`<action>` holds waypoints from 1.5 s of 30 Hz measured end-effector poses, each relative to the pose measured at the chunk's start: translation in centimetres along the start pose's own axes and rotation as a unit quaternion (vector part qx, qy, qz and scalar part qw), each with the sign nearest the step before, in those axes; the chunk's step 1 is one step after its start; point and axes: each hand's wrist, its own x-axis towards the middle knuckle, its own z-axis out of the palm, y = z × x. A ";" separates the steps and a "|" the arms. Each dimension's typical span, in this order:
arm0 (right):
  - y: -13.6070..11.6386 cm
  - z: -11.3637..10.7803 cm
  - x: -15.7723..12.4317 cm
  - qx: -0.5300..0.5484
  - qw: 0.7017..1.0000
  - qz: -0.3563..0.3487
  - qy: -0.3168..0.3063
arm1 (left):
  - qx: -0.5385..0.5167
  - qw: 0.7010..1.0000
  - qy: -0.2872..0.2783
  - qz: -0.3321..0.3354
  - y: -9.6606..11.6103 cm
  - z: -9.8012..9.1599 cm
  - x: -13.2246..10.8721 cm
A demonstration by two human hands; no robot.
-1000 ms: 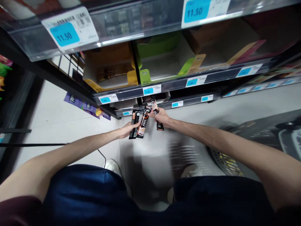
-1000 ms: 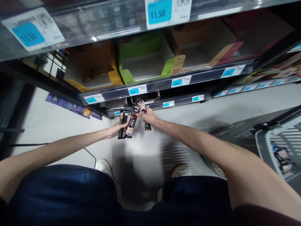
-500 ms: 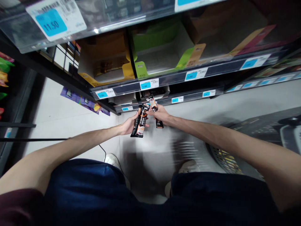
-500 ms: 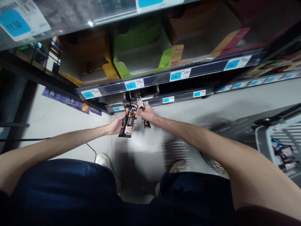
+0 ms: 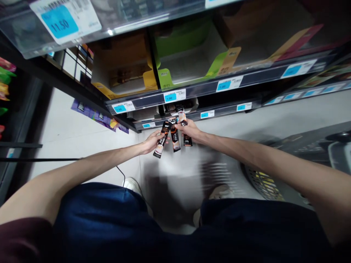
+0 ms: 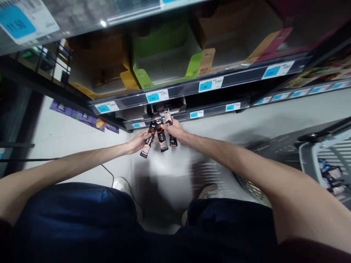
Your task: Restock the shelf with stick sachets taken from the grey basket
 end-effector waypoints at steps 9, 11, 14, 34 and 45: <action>0.0 1.2 -0.3 -0.019 1.000 0.002 0.009 | -0.018 0.999 -0.006 0.026 0.1 -0.4 -0.2; 0.2 1.5 -0.4 -0.007 1.000 0.008 0.026 | -0.039 0.999 -0.004 0.036 0.1 -0.4 0.0; 0.2 2.0 -0.7 0.027 0.999 0.031 0.035 | -0.056 0.997 -0.009 0.047 0.2 -0.1 -0.1; -2.0 2.0 -0.8 0.064 0.985 0.156 -0.045 | 0.152 0.981 0.033 0.112 -0.7 -0.1 0.3; -0.8 0.6 0.9 -0.097 0.994 0.036 -0.020 | 0.143 0.981 0.064 0.114 0.1 -2.3 1.8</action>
